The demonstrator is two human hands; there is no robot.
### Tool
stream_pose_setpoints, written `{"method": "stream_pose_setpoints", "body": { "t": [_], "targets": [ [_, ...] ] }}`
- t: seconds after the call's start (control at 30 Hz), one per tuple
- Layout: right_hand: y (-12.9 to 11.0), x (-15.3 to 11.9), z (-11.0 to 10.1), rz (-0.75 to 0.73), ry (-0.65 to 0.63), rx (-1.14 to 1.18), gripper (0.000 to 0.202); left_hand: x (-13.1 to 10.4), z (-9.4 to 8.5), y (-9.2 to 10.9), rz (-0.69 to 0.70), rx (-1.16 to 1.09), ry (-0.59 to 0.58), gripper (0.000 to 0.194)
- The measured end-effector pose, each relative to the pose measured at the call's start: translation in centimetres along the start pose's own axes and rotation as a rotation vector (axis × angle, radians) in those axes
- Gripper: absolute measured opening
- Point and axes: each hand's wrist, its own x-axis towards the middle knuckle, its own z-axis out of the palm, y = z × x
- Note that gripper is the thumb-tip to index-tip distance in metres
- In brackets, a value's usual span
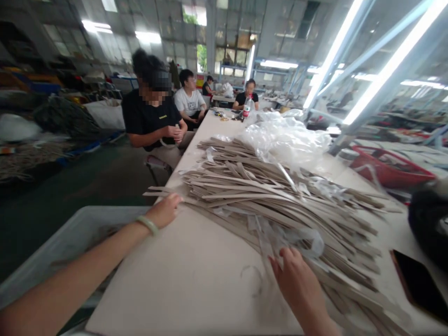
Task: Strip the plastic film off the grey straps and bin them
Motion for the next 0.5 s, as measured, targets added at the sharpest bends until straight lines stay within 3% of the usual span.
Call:
{"method": "stream_pose_setpoints", "body": {
  "t": [0.07, 0.17, 0.27, 0.37, 0.5],
  "targets": [
    [0.7, -1.2, -0.1, 0.027, -0.027, -0.059, 0.026, 0.3, 1.3, 5.4, 0.179, -0.077, -0.056, 0.025],
    [0.7, -2.3, 0.0, 0.062, -0.117, 0.009, 0.017, -0.9, 3.4, 12.9, 0.444, -0.208, -0.187, 0.023],
    [0.8, -2.5, 0.4, 0.044, -0.157, 0.212, 0.01, -2.5, 5.7, 18.6, 0.615, -0.221, -0.29, 0.035],
    [1.6, -2.5, 0.7, -0.012, -0.169, 0.43, 0.009, -3.0, 7.9, 22.0, 0.695, -0.155, -0.268, 0.047],
    [2.7, -0.9, -0.1, -0.126, -0.046, 0.559, 0.02, -2.4, 9.8, 23.4, 0.743, -0.074, -0.224, 0.029]
  ]
}}
